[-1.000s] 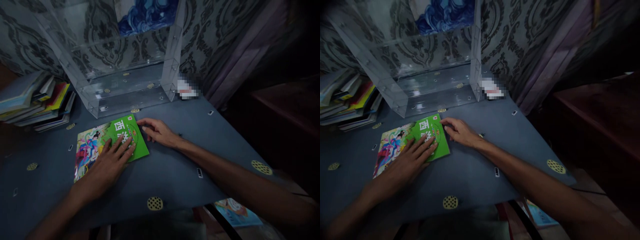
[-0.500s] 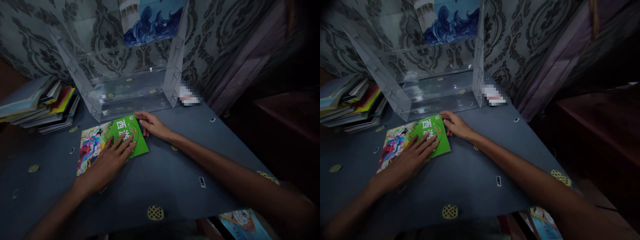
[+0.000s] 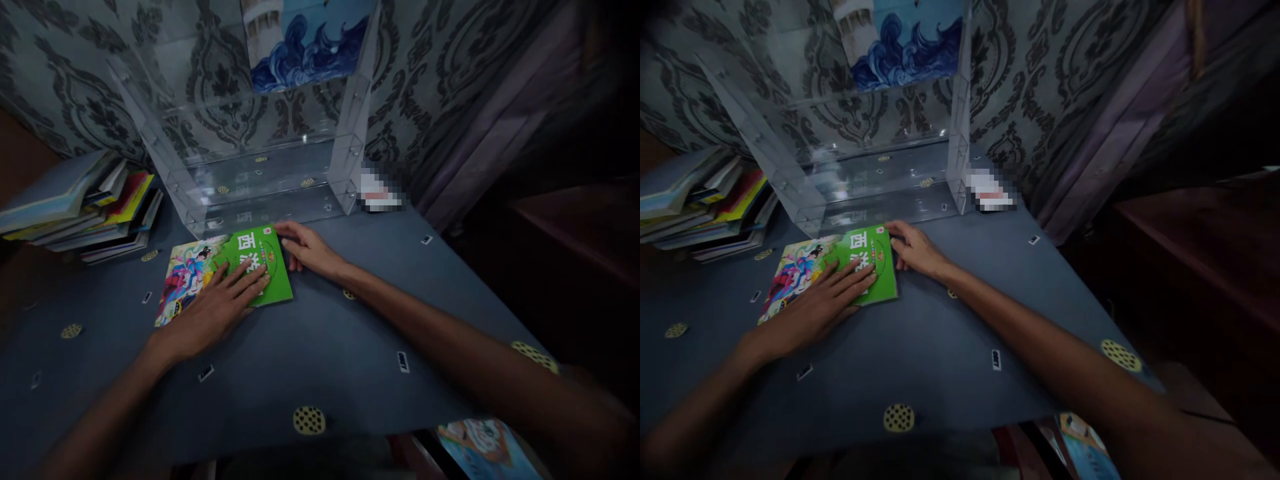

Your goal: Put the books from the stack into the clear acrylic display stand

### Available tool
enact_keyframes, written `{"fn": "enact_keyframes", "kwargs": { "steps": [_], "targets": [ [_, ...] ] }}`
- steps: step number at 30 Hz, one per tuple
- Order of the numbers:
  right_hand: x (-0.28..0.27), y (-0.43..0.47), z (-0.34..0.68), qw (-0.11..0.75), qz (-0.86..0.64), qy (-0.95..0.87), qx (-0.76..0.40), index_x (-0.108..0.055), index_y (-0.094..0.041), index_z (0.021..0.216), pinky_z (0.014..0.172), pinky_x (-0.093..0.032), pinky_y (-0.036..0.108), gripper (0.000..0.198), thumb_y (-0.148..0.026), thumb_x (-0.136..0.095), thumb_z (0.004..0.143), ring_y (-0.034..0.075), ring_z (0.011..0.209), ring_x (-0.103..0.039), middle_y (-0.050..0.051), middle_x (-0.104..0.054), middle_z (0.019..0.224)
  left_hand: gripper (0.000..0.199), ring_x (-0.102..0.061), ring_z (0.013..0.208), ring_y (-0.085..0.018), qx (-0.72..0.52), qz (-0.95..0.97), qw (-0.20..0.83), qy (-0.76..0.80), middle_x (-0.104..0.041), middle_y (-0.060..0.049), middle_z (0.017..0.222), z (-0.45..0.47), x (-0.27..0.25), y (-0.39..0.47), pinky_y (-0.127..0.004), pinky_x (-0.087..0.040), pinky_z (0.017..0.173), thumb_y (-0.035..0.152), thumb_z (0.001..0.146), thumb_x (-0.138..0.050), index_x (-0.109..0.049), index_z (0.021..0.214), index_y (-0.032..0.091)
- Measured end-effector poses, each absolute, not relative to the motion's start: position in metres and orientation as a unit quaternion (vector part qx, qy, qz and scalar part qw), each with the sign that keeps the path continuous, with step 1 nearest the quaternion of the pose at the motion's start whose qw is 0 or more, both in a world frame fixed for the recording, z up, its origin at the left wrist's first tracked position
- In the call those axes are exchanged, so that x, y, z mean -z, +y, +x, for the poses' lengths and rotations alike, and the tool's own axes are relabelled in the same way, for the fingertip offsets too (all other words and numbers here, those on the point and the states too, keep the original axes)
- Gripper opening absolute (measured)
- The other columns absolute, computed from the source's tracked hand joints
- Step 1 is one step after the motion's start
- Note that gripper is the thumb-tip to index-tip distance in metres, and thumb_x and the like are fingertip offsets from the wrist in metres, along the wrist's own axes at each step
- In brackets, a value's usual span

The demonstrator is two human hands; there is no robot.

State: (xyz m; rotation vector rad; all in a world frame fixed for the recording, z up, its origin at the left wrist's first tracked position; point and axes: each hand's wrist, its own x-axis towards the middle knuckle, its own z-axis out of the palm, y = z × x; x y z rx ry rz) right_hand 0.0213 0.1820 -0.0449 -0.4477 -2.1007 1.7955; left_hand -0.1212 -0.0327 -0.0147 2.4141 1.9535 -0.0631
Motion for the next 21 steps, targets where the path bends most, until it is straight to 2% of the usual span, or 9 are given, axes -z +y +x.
{"fn": "enact_keyframes", "kwargs": {
  "steps": [10, 15, 21],
  "targets": [
    [0.044, 0.175, 0.044, 0.176, -0.178, -0.751, -0.611, -0.049, -0.022, 0.133, 0.036, -0.041, 0.014, 0.038, -0.014, -0.047, 0.095, 0.002, 0.041, -0.051, 0.009, -0.073, 0.117, 0.055, -0.019, 0.156, -0.029, 0.010, 0.775, 0.031, 0.631, -0.029, -0.008, 0.166, -0.122, 0.015, -0.032, -0.061, -0.020, 0.124, 0.042, 0.108, -0.025, -0.025, 0.160, 0.024],
    [0.040, 0.157, 0.066, 0.179, -0.195, -0.768, -0.584, -0.050, -0.018, 0.135, 0.043, -0.047, 0.019, 0.046, -0.009, -0.046, 0.090, 0.005, 0.042, -0.052, 0.007, -0.077, 0.101, 0.054, -0.018, 0.156, -0.029, 0.005, 0.770, 0.044, 0.636, -0.029, -0.008, 0.167, -0.120, 0.012, -0.032, -0.061, -0.017, 0.125, 0.041, 0.108, -0.025, -0.028, 0.159, 0.023],
    [0.042, 0.134, 0.088, 0.179, -0.202, -0.754, -0.599, -0.053, -0.024, 0.135, 0.042, -0.046, 0.020, 0.041, -0.022, -0.052, 0.093, 0.007, 0.045, -0.050, 0.002, -0.075, 0.090, 0.054, -0.018, 0.156, -0.029, 0.006, 0.764, 0.060, 0.642, -0.028, -0.006, 0.167, -0.120, 0.010, -0.033, -0.061, -0.016, 0.125, 0.040, 0.107, -0.028, -0.028, 0.159, 0.024]
  ]
}}
